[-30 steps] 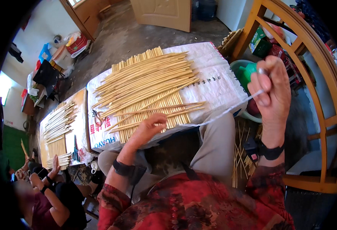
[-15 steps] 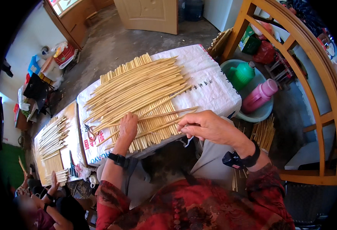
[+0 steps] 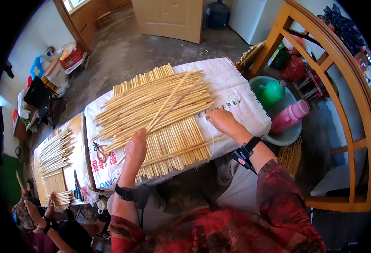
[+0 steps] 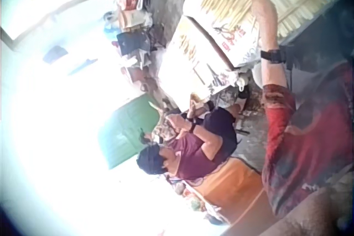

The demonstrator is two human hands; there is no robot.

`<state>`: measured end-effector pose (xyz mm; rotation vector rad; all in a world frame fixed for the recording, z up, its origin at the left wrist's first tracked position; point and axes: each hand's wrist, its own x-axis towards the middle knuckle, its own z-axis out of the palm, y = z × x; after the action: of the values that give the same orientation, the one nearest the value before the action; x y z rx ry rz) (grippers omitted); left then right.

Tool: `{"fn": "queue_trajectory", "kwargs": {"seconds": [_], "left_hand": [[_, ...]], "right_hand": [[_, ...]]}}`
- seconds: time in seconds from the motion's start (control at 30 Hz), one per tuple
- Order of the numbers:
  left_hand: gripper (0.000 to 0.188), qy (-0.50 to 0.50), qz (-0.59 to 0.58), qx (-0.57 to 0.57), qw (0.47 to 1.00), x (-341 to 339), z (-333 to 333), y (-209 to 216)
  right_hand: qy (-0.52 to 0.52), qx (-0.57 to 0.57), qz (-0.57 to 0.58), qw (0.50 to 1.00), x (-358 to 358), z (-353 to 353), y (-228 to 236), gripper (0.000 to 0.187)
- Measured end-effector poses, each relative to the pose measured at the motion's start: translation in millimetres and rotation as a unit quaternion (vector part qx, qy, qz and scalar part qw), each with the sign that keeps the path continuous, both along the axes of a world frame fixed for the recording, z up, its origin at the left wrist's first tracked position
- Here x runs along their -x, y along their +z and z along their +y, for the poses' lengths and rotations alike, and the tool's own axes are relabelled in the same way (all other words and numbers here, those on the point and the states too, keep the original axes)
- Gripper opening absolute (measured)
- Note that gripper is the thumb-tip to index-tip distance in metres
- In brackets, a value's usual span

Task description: The person weaves wooden sticks together using white string to assemble a mat, picking up individual sticks and threading the string around them in a repeating pattern.

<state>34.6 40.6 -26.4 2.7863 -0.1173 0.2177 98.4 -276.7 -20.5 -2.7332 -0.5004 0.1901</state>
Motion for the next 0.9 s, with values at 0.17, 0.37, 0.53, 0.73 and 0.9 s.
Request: {"fn": "queue_trajectory", "kwargs": {"seconds": [0.17, 0.37, 0.53, 0.73, 0.9], "left_hand": [[0.019, -0.035, -0.080, -0.043, 0.995, -1, -6, 1], [0.028, -0.032, -0.124, -0.096, 0.987, 4, -5, 11], [0.032, -0.042, -0.137, -0.106, 0.984, 5, -11, 14], [0.033, -0.052, -0.160, -0.121, 0.978, 8, -17, 13], [0.032, -0.068, -0.195, -0.117, 0.971, 10, -18, 22]], "right_hand": [[-0.027, 0.098, 0.032, 0.994, -9, -4, -37, 0.017], [-0.020, 0.031, -0.044, 0.998, 13, 31, -6, 0.028], [-0.037, 0.122, 0.026, 0.991, 13, 25, -2, 0.036], [0.056, 0.063, 0.170, 0.982, 25, 27, 36, 0.030], [0.180, -0.087, -0.231, 0.952, 35, 81, 71, 0.035]]}}
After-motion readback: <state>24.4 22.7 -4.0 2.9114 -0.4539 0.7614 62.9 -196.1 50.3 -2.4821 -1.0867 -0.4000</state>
